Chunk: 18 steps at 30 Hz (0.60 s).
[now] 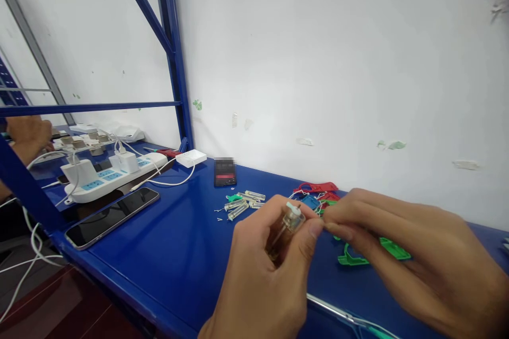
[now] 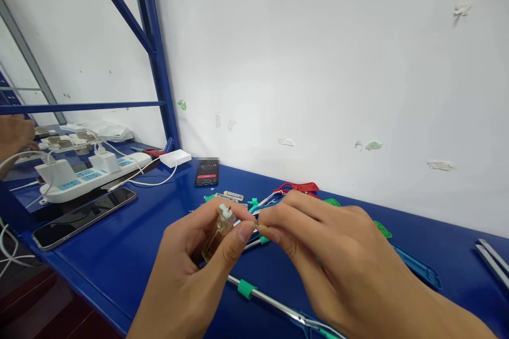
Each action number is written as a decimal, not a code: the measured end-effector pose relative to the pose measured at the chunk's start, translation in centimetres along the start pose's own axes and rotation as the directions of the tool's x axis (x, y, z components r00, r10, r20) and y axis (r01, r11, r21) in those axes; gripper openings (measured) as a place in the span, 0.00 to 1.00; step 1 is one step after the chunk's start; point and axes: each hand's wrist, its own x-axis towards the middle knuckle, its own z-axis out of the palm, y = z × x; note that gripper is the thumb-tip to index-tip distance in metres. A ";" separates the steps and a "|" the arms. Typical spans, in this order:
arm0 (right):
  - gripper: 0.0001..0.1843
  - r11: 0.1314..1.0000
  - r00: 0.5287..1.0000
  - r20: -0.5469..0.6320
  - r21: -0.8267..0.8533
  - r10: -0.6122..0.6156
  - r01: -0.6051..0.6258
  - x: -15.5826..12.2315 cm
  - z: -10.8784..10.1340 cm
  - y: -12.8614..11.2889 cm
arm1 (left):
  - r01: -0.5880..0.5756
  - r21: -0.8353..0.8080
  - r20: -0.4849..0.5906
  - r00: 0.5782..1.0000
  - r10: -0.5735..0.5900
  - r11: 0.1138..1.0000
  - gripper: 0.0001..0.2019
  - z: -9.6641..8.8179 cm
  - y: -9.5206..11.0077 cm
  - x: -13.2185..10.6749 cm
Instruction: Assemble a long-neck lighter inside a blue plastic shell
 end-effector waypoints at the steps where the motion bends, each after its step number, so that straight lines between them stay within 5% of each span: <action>1: 0.11 1.000 1.000 -0.007 0.012 0.011 -0.011 0.2 0.0 -0.1 | -0.008 -0.006 0.016 1.000 0.008 1.000 0.16 -0.1 -0.2 0.1; 12: 0.09 0.983 0.986 -0.098 0.142 0.135 -0.120 0.9 1.2 -1.8 | 0.064 -0.058 -0.025 0.998 -0.065 0.996 0.27 0.4 -0.4 -0.4; 18: 0.08 0.992 0.982 -0.141 0.007 0.124 -0.124 0.5 1.3 -1.1 | 0.107 -0.029 -0.044 0.993 -0.108 0.994 0.30 0.3 -1.1 -0.5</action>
